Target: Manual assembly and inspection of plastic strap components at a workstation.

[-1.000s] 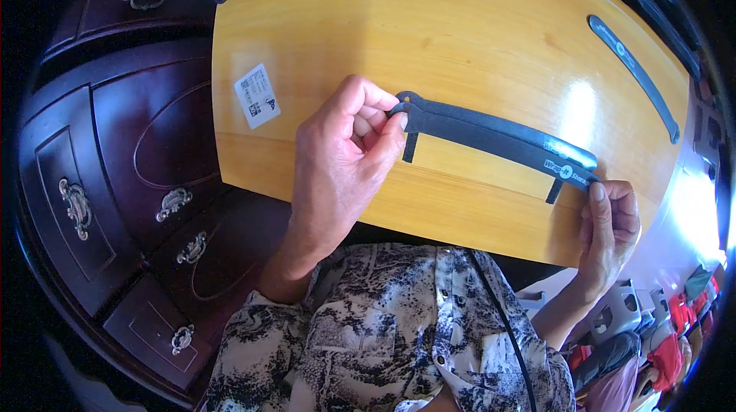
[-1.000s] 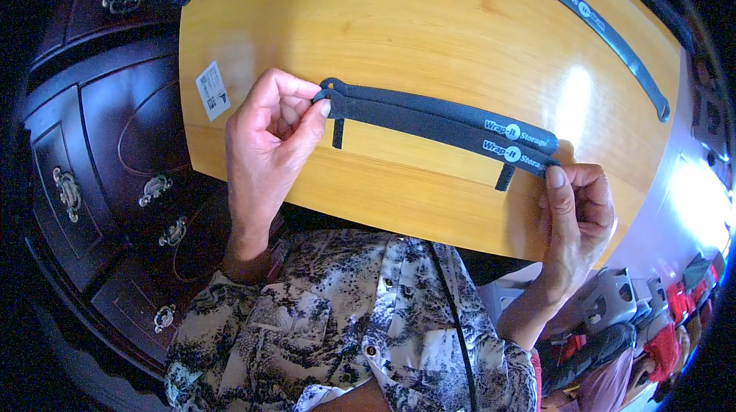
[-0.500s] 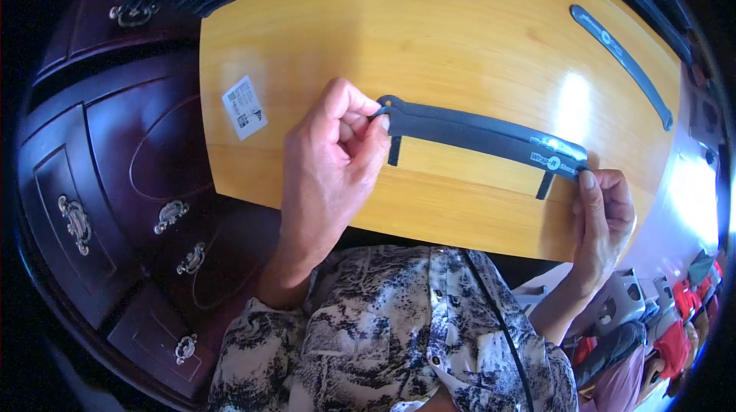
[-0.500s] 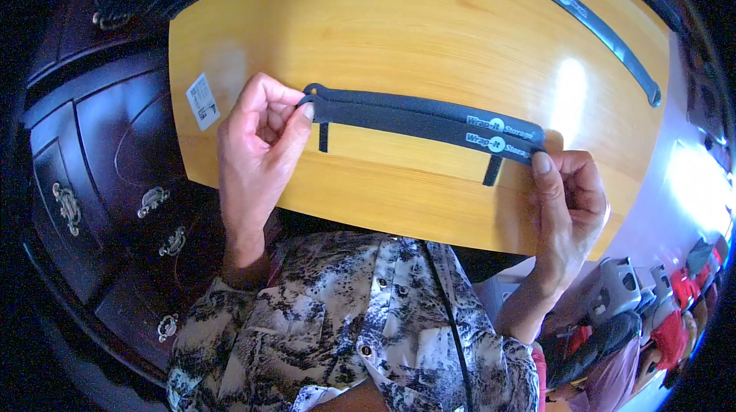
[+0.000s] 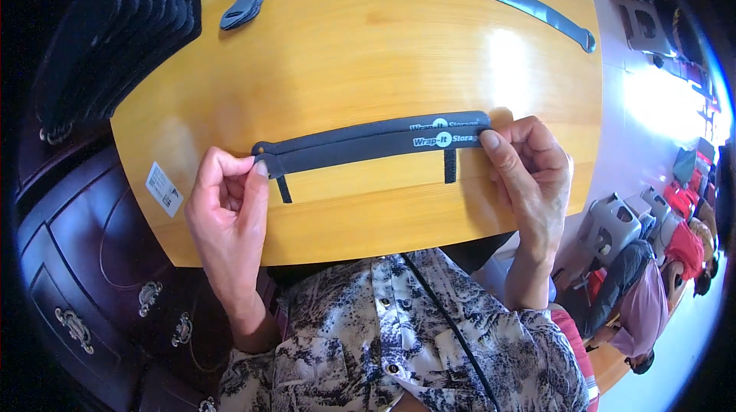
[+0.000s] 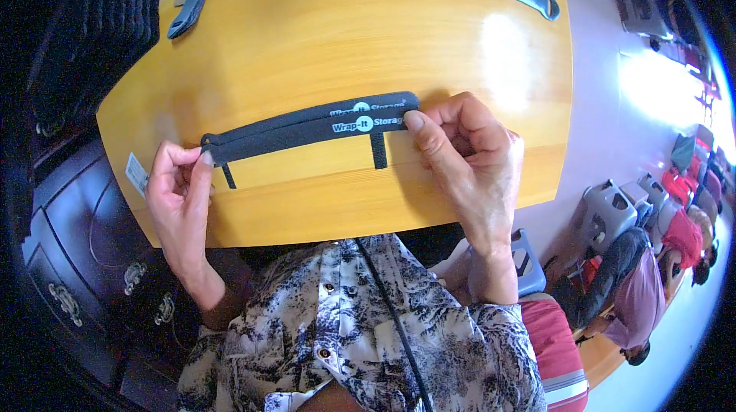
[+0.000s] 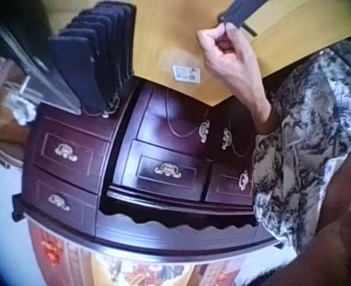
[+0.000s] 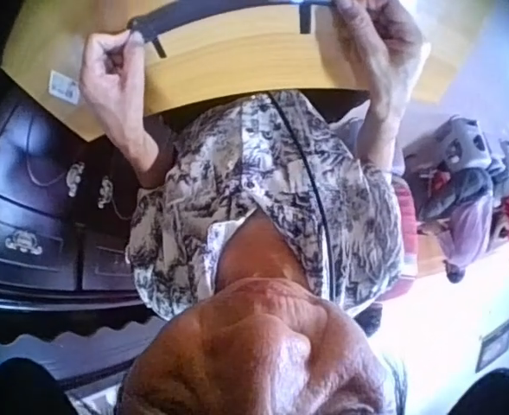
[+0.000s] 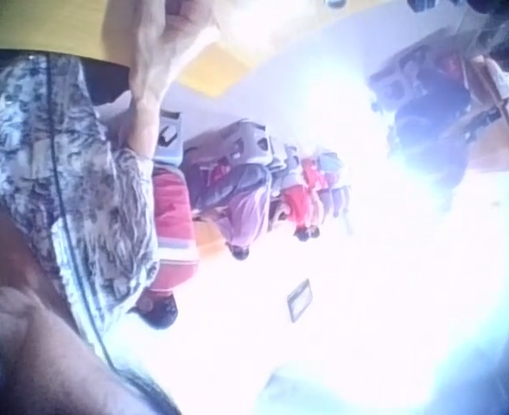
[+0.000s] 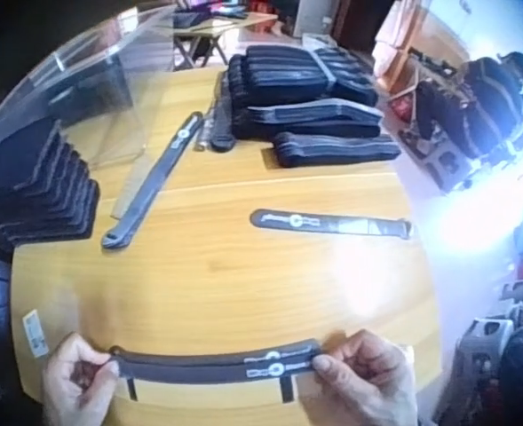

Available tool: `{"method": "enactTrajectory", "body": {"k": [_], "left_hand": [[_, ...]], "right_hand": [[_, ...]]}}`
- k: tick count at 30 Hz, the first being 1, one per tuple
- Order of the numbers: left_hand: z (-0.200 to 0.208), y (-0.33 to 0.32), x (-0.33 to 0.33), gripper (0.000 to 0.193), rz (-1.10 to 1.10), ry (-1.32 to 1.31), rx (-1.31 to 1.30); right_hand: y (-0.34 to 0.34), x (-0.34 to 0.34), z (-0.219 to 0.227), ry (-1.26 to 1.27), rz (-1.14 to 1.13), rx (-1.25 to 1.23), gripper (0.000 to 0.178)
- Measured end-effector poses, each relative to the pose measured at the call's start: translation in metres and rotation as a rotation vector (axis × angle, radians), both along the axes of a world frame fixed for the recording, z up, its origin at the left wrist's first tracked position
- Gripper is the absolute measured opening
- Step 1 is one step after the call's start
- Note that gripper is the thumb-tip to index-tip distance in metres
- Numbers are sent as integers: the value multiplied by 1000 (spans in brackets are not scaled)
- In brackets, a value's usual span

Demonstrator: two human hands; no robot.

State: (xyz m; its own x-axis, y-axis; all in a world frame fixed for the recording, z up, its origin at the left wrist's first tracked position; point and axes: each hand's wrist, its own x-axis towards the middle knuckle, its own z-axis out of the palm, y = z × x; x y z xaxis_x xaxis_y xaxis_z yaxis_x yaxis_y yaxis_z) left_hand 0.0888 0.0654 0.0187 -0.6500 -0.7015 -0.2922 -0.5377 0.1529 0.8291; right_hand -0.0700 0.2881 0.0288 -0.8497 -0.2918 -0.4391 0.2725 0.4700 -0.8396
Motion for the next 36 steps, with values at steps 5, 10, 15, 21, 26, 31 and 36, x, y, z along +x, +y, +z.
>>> {"method": "enactTrajectory", "body": {"k": [5,10,15,21,26,31,36], "left_hand": [[1,-1,-2,17,3,-22,18],[-2,-5,1,16,-26,-36,-24],[4,-3,-3,17,33,-52,64],[5,-2,-4,17,50,-56,65],[7,-1,-7,18,57,-61,56],[8,-1,-6,18,77,-34,71],[4,-2,-4,17,65,0,83]], "right_hand": [[-1,-3,3,-16,1,7,17],[-3,-3,4,-14,2,32,18],[-4,-2,1,1,-8,14,20],[-4,-1,0,26,0,69,20],[-3,-2,-1,17,-8,49,18],[-5,-1,0,-2,-32,-14,16],[-10,0,4,-30,-51,16,15]]}}
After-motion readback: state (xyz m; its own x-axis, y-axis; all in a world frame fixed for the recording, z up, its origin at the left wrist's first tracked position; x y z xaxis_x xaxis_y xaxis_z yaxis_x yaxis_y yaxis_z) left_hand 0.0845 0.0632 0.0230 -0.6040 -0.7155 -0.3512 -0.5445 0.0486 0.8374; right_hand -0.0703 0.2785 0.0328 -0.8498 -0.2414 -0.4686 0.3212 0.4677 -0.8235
